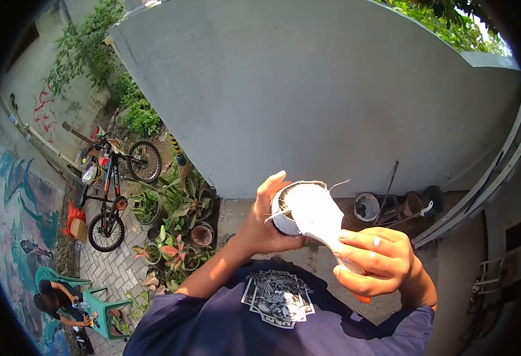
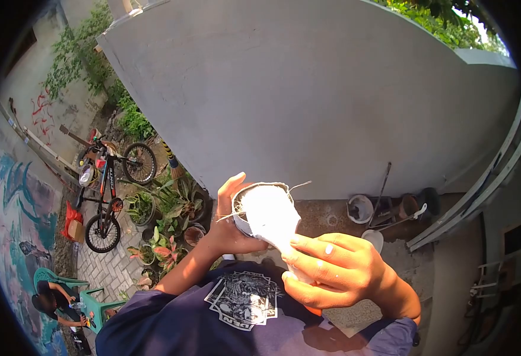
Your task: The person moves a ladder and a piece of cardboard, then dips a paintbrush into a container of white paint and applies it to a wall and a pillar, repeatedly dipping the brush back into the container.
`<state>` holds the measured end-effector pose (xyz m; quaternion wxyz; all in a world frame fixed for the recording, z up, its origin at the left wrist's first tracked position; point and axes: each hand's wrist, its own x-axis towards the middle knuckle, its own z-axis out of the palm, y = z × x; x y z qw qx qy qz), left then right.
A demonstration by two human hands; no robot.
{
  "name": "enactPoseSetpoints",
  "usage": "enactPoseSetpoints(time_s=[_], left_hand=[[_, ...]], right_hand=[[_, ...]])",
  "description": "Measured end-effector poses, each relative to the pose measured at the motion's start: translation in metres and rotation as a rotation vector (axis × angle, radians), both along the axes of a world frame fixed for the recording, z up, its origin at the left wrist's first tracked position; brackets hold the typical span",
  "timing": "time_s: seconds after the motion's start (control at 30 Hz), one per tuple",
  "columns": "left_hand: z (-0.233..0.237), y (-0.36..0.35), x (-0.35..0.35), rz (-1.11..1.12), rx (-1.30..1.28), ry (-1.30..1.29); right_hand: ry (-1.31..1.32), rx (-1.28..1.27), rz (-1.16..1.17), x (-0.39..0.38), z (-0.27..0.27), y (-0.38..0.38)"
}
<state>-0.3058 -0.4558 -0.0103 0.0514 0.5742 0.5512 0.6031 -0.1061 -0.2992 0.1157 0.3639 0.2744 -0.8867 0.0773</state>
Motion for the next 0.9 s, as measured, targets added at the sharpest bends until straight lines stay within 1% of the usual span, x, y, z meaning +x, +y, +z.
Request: enactPoseSetpoints(time_s=[0.17, 0.27, 0.33, 0.37, 0.4, 0.43, 0.47, 0.5, 0.53, 0.6, 0.67, 0.7, 0.77, 0.8, 0.83, 0.87, 0.9], left_hand=[[-0.014, 0.007, -0.006, -0.034, 0.004, -0.056], [-0.017, 0.010, -0.007, -0.013, 0.035, -0.045], [-0.015, 0.010, -0.010, 0.051, 0.010, 0.041], [-0.018, 0.011, -0.011, 0.052, 0.013, 0.041], [-0.023, 0.011, -0.012, 0.045, 0.024, -0.011], [-0.026, 0.011, -0.012, 0.039, 0.035, -0.064], [-0.025, 0.009, -0.013, 0.044, 0.039, -0.062], [-0.024, 0.005, -0.014, 0.076, -0.006, -0.066], [-0.021, 0.001, -0.016, 0.111, -0.050, -0.071], [-0.016, -0.004, -0.021, 0.142, -0.055, -0.057], [-0.016, -0.008, -0.028, 0.170, -0.059, -0.042], [-0.019, -0.011, -0.032, 0.168, -0.051, -0.104], [-0.027, -0.018, -0.043, 0.188, -0.059, -0.193], [-0.029, -0.023, -0.048, 0.193, -0.051, -0.184], [-0.030, -0.027, -0.053, 0.226, -0.053, -0.196], [-0.031, -0.031, -0.059, 0.260, -0.055, -0.210], [-0.031, -0.035, -0.064, 0.270, -0.029, -0.237]], right_hand=[[-0.031, 0.007, -0.004, 0.006, 0.001, 0.001], [-0.024, 0.000, 0.008, 0.007, -0.004, 0.003], [0.030, 0.037, 0.066, 0.006, -0.009, 0.008], [-0.009, 0.013, 0.047, 0.008, -0.007, 0.007], [-0.008, 0.016, 0.050, 0.008, -0.010, 0.006], [0.032, -0.072, -0.020, 0.009, -0.016, 0.004], [0.072, -0.160, -0.088, 0.010, -0.020, 0.003], [0.036, -0.208, -0.176, 0.014, -0.016, -0.001], [0.014, -0.332, -0.179, 0.016, -0.025, 0.004], [0.165, -0.444, -0.172, 0.005, -0.036, 0.015], [0.416, -0.803, -0.209, -0.023, -0.054, 0.018], [0.501, -0.909, -0.259, -0.036, -0.061, 0.026], [0.459, -1.366, -0.159, -0.059, -0.069, 0.040], [0.444, -1.572, -0.111, -0.073, -0.074, 0.045], [0.399, -1.640, -0.076, -0.084, -0.090, 0.052], [0.322, -1.795, -0.095, -0.094, -0.103, 0.052], [0.273, -1.922, -0.050, -0.108, -0.120, 0.050]])
